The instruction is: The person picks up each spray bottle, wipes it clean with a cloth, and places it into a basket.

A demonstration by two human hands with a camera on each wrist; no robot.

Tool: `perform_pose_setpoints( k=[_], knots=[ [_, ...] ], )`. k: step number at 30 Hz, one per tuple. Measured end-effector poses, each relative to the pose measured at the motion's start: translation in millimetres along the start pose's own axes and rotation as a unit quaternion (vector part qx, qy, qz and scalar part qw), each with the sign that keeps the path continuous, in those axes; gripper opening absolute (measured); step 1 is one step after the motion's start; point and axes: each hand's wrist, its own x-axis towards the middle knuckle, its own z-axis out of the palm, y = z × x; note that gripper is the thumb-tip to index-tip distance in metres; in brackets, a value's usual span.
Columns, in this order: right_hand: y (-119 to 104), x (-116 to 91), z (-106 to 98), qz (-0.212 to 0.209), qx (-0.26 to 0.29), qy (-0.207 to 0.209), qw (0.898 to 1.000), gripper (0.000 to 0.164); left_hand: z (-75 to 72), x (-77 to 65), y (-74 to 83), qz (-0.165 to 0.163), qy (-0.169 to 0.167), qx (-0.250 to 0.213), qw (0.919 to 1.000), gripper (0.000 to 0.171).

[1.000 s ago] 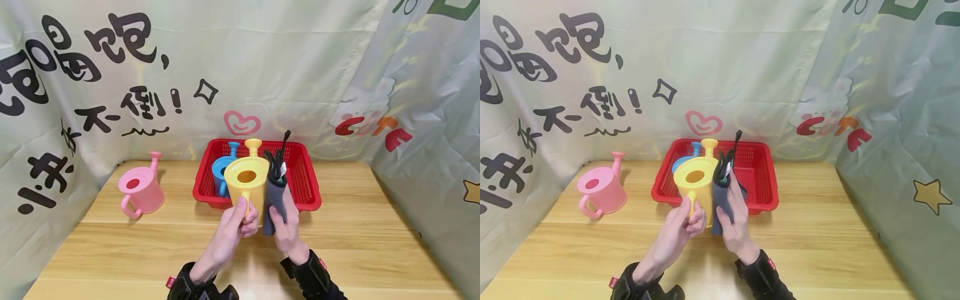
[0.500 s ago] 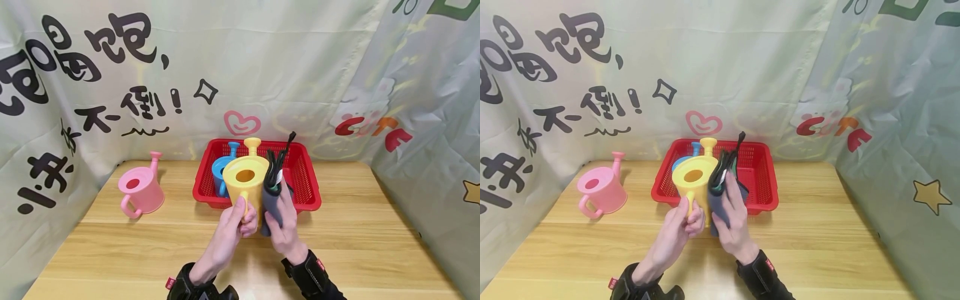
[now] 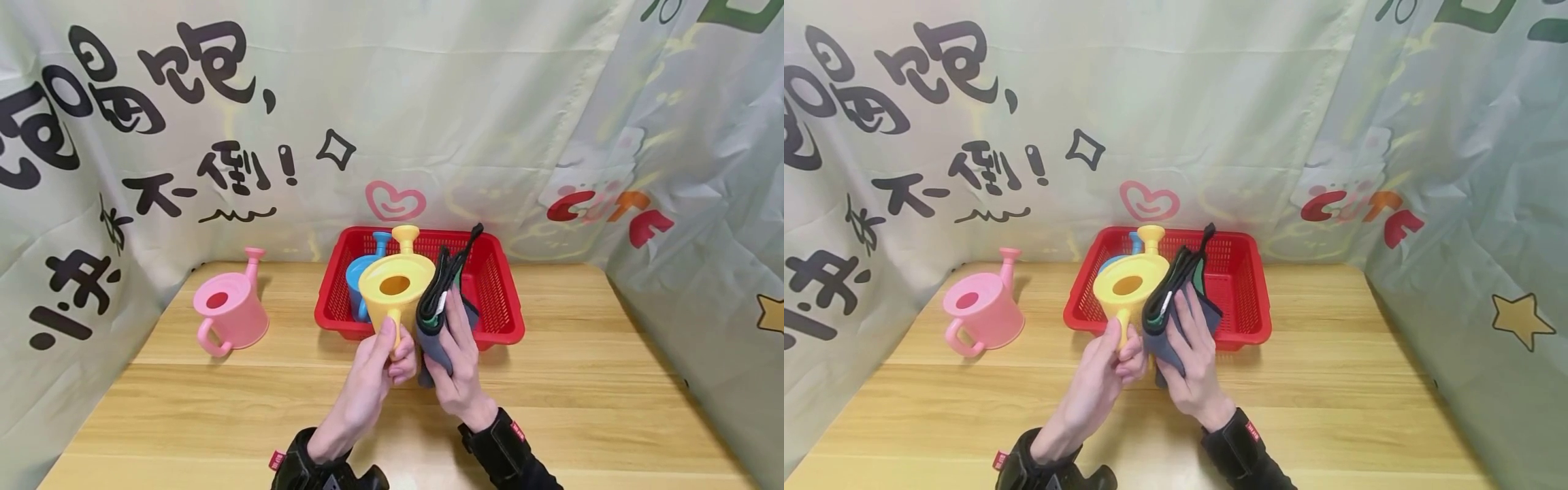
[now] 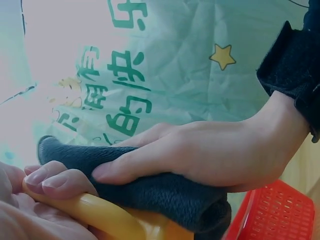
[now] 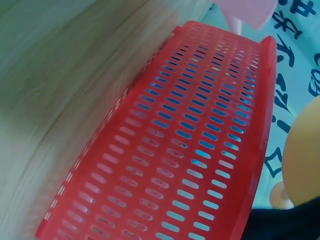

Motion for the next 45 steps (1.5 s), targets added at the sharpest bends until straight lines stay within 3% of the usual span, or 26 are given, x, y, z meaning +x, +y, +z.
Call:
perform_pose_setpoints(
  k=[4, 9, 12, 14, 16, 21, 25, 29, 32, 35, 37, 39, 41, 43, 45],
  knots=[
    [-2.9, -0.1, -7.1, 0.092, 0.073, -0.002, 0.993, 0.050, -1.7, -0.7, 1.7, 0.018, -0.014, 0.004, 0.9997, 0.052],
    [-12.4, 3.4, -16.8, 0.239, 0.118, 0.017, 0.964, 0.065, -1.7, -1.7, 4.7, 0.040, -0.043, 0.006, 0.9983, 0.050],
    [-15.4, 6.9, -20.8, 0.272, 0.127, 0.018, 0.954, 0.062, -1.2, -1.9, 6.0, 0.047, -0.053, 0.007, 0.9974, 0.050],
    [-15.6, 9.0, -22.3, 0.264, 0.125, 0.013, 0.956, 0.064, -1.0, -2.0, 6.6, 0.051, -0.057, 0.006, 0.9970, 0.049],
    [-14.9, 11.3, -22.3, 0.229, 0.117, 0.006, 0.966, 0.065, -1.0, -2.4, 6.8, 0.054, -0.061, 0.001, 0.9967, 0.049],
    [-9.4, 15.0, -15.7, 0.082, 0.055, -0.012, 0.995, 0.052, -1.6, -1.8, 5.3, 0.055, -0.059, -0.006, 0.9967, 0.049],
    [-8.0, 13.9, -6.4, -0.010, -0.015, -0.011, 1.000, 0.048, -1.6, -1.4, 2.5, 0.035, -0.039, -0.007, 0.9986, 0.053],
    [-9.6, 11.4, -0.6, -0.028, -0.046, -0.008, 0.998, 0.050, -0.8, -1.4, 0.1, 0.014, -0.023, -0.011, 0.9996, 0.055],
    [-8.3, 11.4, -0.8, -0.021, -0.030, -0.004, 0.999, 0.049, -0.2, -0.7, -0.6, 0.015, -0.024, -0.010, 0.9995, 0.054],
    [-8.0, 12.3, -4.9, 0.020, 0.020, -0.003, 1.000, 0.049, 0.3, 0.3, -1.0, 0.026, -0.035, -0.006, 0.9990, 0.053],
    [-10.6, 13.5, -9.2, 0.083, 0.063, -0.001, 0.995, 0.053, 0.9, 0.6, -1.0, 0.030, -0.041, -0.003, 0.9987, 0.051],
    [-15.0, 14.0, -14.6, 0.168, 0.100, 0.012, 0.981, 0.056, 1.7, 0.2, -0.9, 0.032, -0.047, 0.002, 0.9984, 0.051],
    [-19.2, 14.9, -19.4, 0.245, 0.129, 0.026, 0.960, 0.057, 2.6, -0.8, -0.3, 0.029, -0.051, 0.005, 0.9983, 0.051],
    [-21.1, 14.7, -22.6, 0.288, 0.142, 0.036, 0.946, 0.053, 3.5, -1.7, 0.1, 0.030, -0.055, 0.009, 0.9980, 0.051],
    [-20.5, 14.1, -23.4, 0.294, 0.146, 0.035, 0.944, 0.051, 4.1, -2.1, 0.4, 0.033, -0.056, 0.010, 0.9978, 0.051]
  ],
)
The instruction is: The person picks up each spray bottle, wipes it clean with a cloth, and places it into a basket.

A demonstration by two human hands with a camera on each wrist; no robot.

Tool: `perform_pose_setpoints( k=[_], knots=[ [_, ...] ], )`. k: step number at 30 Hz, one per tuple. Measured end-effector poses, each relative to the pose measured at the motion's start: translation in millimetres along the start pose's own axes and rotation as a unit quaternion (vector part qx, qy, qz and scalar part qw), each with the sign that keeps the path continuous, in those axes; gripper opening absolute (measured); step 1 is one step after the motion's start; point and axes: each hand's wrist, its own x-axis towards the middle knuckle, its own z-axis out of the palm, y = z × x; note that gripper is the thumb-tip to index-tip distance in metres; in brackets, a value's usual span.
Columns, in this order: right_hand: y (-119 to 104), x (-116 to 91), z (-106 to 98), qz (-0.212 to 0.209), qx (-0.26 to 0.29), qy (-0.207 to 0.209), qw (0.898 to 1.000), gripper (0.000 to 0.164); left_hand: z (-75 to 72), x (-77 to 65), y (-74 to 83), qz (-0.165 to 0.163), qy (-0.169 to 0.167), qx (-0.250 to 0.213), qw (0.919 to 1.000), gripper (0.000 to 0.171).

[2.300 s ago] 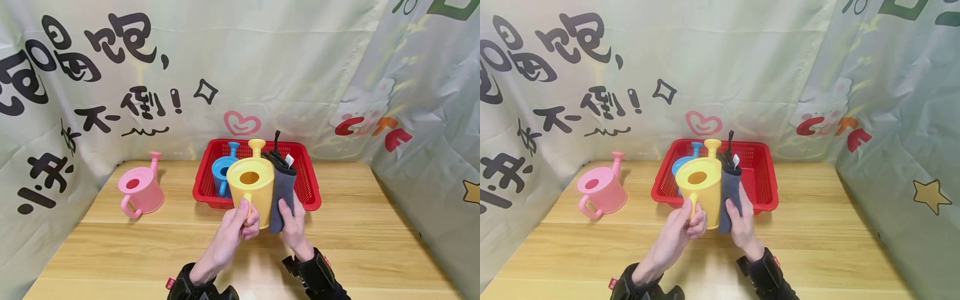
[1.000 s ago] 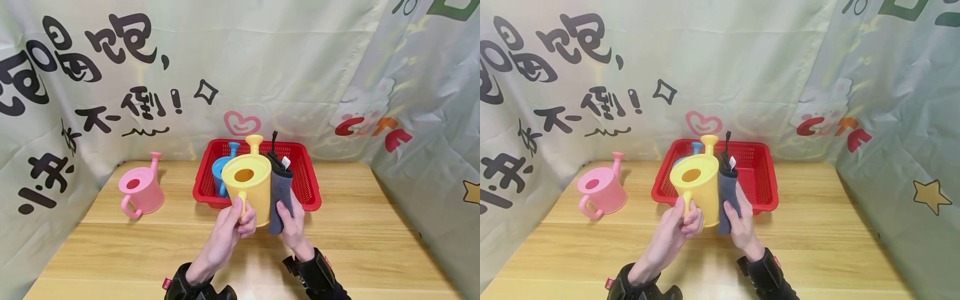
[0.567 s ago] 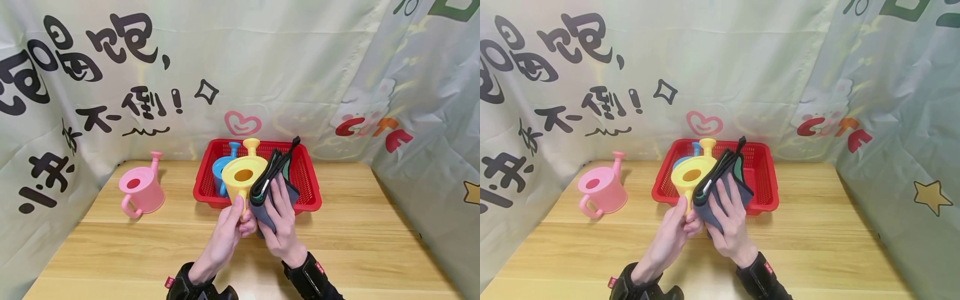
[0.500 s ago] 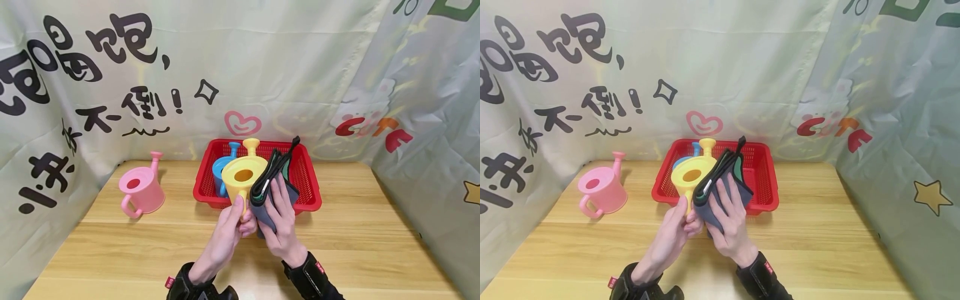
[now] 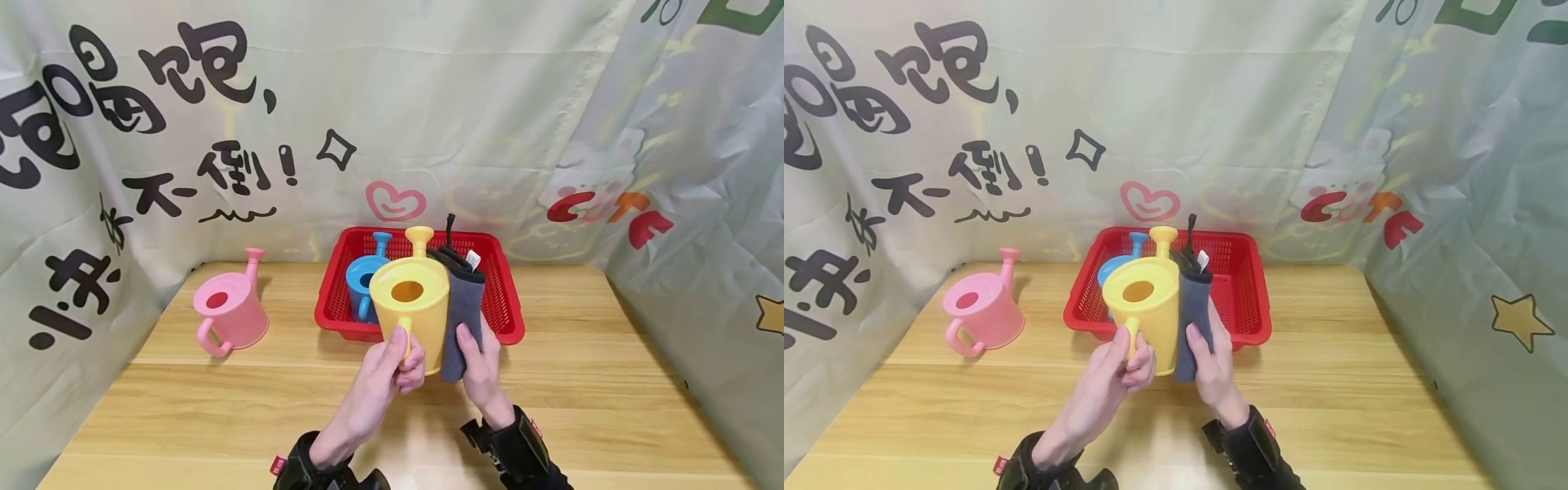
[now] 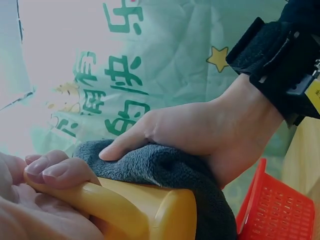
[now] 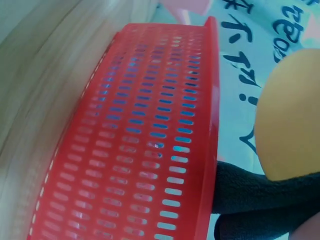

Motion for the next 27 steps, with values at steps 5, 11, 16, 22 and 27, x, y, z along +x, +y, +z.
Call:
perform_pose_setpoints(
  k=[5, 11, 16, 22, 27],
  knots=[
    [9.2, 2.2, 4.3, -0.117, -0.059, -0.033, 0.991, 0.057, -0.9, 0.6, -1.1, 0.001, 0.017, -0.008, 0.9998, 0.050],
    [20.3, 3.4, 15.5, -0.285, -0.164, -0.034, 0.944, 0.049, -2.2, 2.2, -4.1, -0.025, 0.053, -0.020, 0.9980, 0.050],
    [23.7, 1.4, 20.8, -0.323, -0.203, -0.013, 0.924, 0.050, -2.1, 2.2, -5.8, -0.034, 0.065, -0.030, 0.9968, 0.045],
    [18.9, 3.1, 15.1, -0.257, -0.136, -0.037, 0.956, 0.049, -2.1, 2.6, -5.1, -0.019, 0.046, -0.020, 0.9985, 0.052],
    [9.9, 0.5, 4.8, -0.085, -0.030, -0.029, 0.996, 0.062, -1.7, 1.8, -3.1, -0.005, 0.018, -0.007, 0.9998, 0.052]
  ],
)
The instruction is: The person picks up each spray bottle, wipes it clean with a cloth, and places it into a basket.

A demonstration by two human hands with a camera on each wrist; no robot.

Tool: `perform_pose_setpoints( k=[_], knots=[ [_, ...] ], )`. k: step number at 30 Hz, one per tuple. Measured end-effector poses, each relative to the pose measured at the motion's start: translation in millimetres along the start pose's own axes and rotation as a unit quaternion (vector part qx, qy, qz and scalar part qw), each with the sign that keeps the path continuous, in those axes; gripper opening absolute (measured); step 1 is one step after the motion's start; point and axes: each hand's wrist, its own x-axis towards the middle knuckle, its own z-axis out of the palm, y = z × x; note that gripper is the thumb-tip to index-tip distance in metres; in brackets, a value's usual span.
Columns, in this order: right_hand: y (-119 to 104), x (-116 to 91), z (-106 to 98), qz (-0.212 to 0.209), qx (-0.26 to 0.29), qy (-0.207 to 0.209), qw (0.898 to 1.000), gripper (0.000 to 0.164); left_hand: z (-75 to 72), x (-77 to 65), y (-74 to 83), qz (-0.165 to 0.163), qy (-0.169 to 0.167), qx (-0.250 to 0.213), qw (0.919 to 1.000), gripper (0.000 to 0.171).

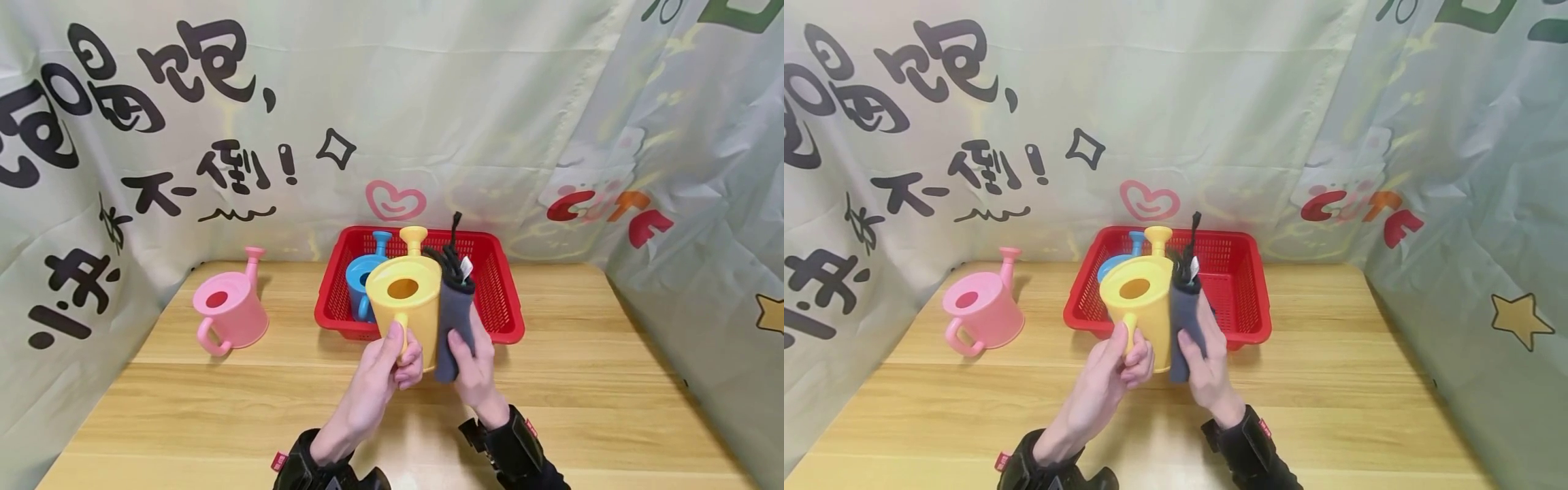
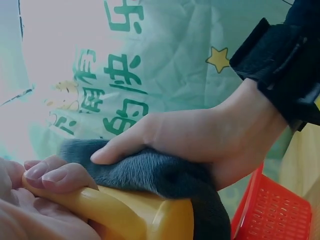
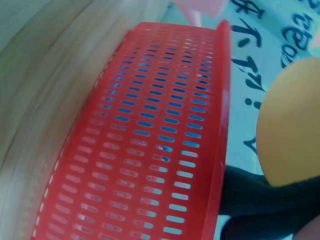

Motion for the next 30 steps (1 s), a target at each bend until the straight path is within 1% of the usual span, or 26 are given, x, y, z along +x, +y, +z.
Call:
perform_pose_setpoints(
  k=[2, 3, 4, 5, 7, 9, 11, 12, 14, 16, 17, 18, 20, 22, 24, 25, 27, 28, 30],
  knots=[
    [-2.6, -0.8, -2.8, 0.044, 0.016, 0.008, 0.999, 0.064, 0.4, -0.3, 0.4, 0.003, -0.006, 0.004, 1.0000, 0.051],
    [-3.1, -1.1, -3.5, 0.052, 0.013, 0.009, 0.999, 0.064, 0.6, -0.4, 0.5, 0.004, -0.007, 0.006, 1.0000, 0.051],
    [-2.8, -1.3, -3.8, 0.051, 0.008, 0.007, 0.999, 0.064, 0.7, -0.5, 0.6, 0.005, -0.007, 0.007, 0.9999, 0.051],
    [-1.9, -1.7, -3.7, 0.040, -0.003, 0.006, 0.999, 0.063, 0.7, -0.5, 0.6, 0.006, -0.006, 0.007, 0.9999, 0.050],
    [1.0, -1.4, -1.9, -0.002, -0.029, -0.004, 1.000, 0.063, 0.6, -0.6, 0.6, 0.005, 0.001, 0.005, 1.0000, 0.051],
    [4.6, -1.0, 1.0, -0.054, -0.055, -0.014, 0.997, 0.058, 0.4, -0.6, 0.6, 0.003, 0.011, 0.004, 0.9999, 0.051],
    [8.0, -0.1, 4.8, -0.113, -0.079, -0.021, 0.990, 0.052, 0.3, -0.7, 0.7, -0.003, 0.023, 0.002, 0.9997, 0.052],
    [9.4, 0.2, 6.8, -0.142, -0.095, -0.022, 0.985, 0.050, 0.2, -0.8, 0.7, -0.008, 0.030, 0.001, 0.9995, 0.051],
    [10.8, -0.4, 10.7, -0.185, -0.127, -0.020, 0.974, 0.049, 0.2, -1.0, 1.2, -0.016, 0.043, -0.003, 0.9989, 0.050],
    [11.7, -1.3, 14.1, -0.216, -0.152, -0.014, 0.964, 0.048, 0.1, -1.3, 1.6, -0.023, 0.053, -0.009, 0.9983, 0.047],
    [11.9, -1.7, 15.4, -0.225, -0.161, -0.012, 0.961, 0.049, -0.1, -1.4, 1.7, -0.025, 0.056, -0.011, 0.9981, 0.045],
    [12.0, -2.2, 16.3, -0.230, -0.168, -0.009, 0.959, 0.049, -0.1, -1.4, 1.8, -0.026, 0.057, -0.012, 0.9980, 0.045],
    [11.8, -2.1, 16.8, -0.230, -0.168, -0.008, 0.958, 0.049, -0.2, -1.1, 2.0, -0.026, 0.055, -0.012, 0.9981, 0.046],
    [12.0, -0.7, 15.8, -0.222, -0.151, -0.010, 0.963, 0.049, -0.6, -0.8, 1.6, -0.022, 0.047, -0.007, 0.9986, 0.049],
    [11.4, -0.2, 12.7, -0.192, -0.117, -0.015, 0.974, 0.049, -0.8, -0.3, 1.2, -0.016, 0.035, -0.004, 0.9993, 0.052],
    [9.8, 0.0, 11.2, -0.164, -0.097, -0.015, 0.982, 0.049, -1.0, -0.3, 1.1, -0.012, 0.028, -0.001, 0.9995, 0.053],
    [5.3, -0.3, 7.2, -0.091, -0.051, -0.011, 0.994, 0.053, -1.4, -0.8, 1.0, -0.004, 0.014, 0.003, 0.9999, 0.053],
    [2.8, -0.7, 4.4, -0.052, -0.030, -0.005, 0.998, 0.055, -1.0, -0.7, 1.0, -0.002, 0.007, 0.004, 1.0000, 0.052],
    [-2.2, -1.3, -0.5, 0.022, 0.002, 0.009, 1.000, 0.059, -0.3, -0.6, 1.1, 0.002, -0.004, 0.007, 1.0000, 0.051]
  ],
)
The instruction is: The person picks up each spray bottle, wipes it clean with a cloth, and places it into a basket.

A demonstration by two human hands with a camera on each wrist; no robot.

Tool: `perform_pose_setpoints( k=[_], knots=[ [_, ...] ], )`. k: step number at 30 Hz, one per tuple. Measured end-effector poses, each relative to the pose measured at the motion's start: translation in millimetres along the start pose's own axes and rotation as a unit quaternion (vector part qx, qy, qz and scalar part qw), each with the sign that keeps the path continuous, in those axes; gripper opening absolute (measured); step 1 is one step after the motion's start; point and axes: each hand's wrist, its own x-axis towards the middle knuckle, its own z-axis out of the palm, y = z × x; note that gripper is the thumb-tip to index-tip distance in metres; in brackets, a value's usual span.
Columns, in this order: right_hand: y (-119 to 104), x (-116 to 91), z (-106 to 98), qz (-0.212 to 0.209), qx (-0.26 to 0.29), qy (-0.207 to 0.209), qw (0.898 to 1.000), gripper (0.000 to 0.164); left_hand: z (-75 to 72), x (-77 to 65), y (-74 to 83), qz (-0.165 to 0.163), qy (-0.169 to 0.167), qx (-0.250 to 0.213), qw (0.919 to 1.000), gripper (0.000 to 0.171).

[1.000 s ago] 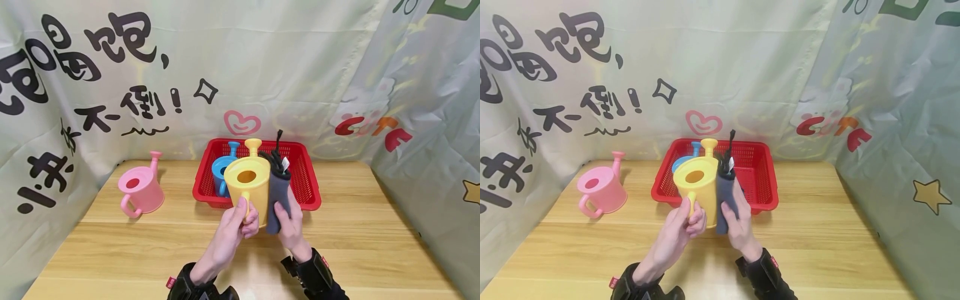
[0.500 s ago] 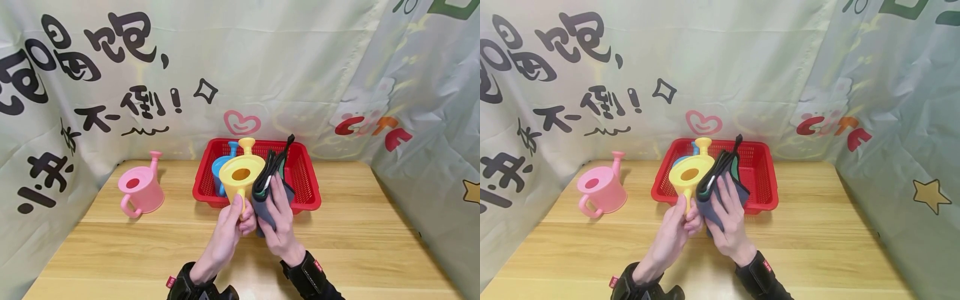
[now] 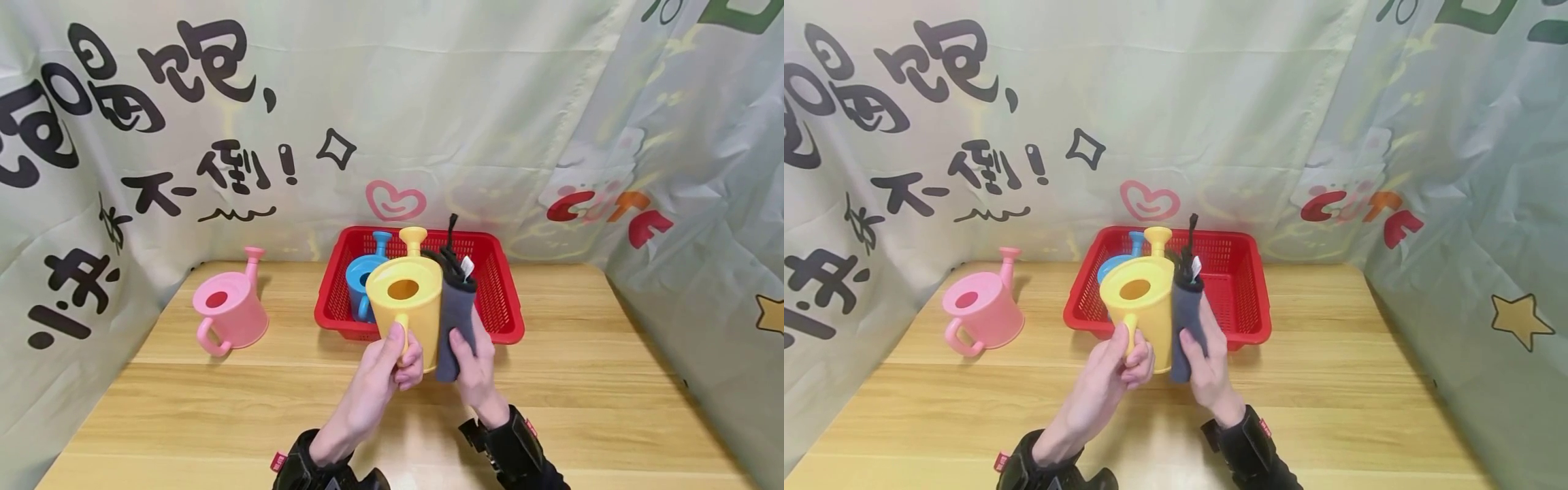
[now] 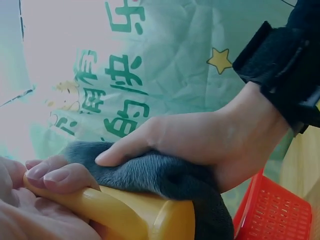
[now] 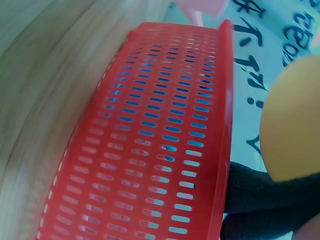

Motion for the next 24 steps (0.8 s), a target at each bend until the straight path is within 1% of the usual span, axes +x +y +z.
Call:
perform_pose_setpoints(
  k=[2, 3, 5, 6, 8, 9, 11, 14, 16, 18, 20, 24],
  knots=[
    [-3.5, -0.6, -3.3, 0.047, 0.018, 0.009, 0.999, 0.056, 0.5, -0.4, 0.5, -0.001, -0.006, 0.003, 1.0000, 0.050],
    [-3.8, -0.9, -4.2, 0.057, 0.021, 0.010, 0.998, 0.055, 0.7, -0.6, 0.8, -0.002, -0.007, 0.004, 1.0000, 0.050],
    [-3.0, -1.6, -4.8, 0.056, 0.012, 0.007, 0.998, 0.055, 0.7, -0.7, 1.0, -0.002, -0.008, 0.004, 1.0000, 0.050],
    [-1.8, -1.8, -4.6, 0.046, 0.003, 0.004, 0.999, 0.057, 0.6, -0.7, 1.0, -0.002, -0.007, 0.004, 1.0000, 0.050],
    [1.1, -1.7, -2.8, 0.010, -0.019, -0.004, 1.000, 0.059, 0.3, -0.5, 0.6, 0.001, -0.006, 0.001, 1.0000, 0.049],
    [3.3, -1.7, -1.6, -0.017, -0.030, -0.008, 0.999, 0.059, 0.1, -0.3, 0.2, 0.003, -0.005, 0.000, 1.0000, 0.049],
    [7.6, -1.3, 1.3, -0.078, -0.053, -0.016, 0.995, 0.055, -0.4, 0.1, -0.7, 0.006, -0.001, -0.004, 1.0000, 0.049],
    [13.1, -0.3, 6.4, -0.167, -0.092, -0.022, 0.981, 0.051, -1.0, 0.4, -1.9, 0.004, 0.009, -0.008, 0.9999, 0.050],
    [15.3, 0.1, 8.9, -0.203, -0.119, -0.019, 0.972, 0.050, -1.3, 0.5, -2.4, 0.000, 0.014, -0.009, 0.9999, 0.051],
    [16.1, 1.0, 10.2, -0.224, -0.137, -0.016, 0.965, 0.051, -1.4, 0.6, -2.6, -0.003, 0.016, -0.008, 0.9998, 0.052],
    [16.6, 1.3, 10.4, -0.234, -0.151, -0.012, 0.960, 0.052, -1.2, 0.7, -2.8, -0.003, 0.015, -0.008, 0.9998, 0.053],
    [15.8, 3.1, 9.1, -0.237, -0.160, -0.011, 0.958, 0.050, 0.1, 1.1, -3.4, 0.000, 0.014, -0.008, 0.9999, 0.053]
  ],
)
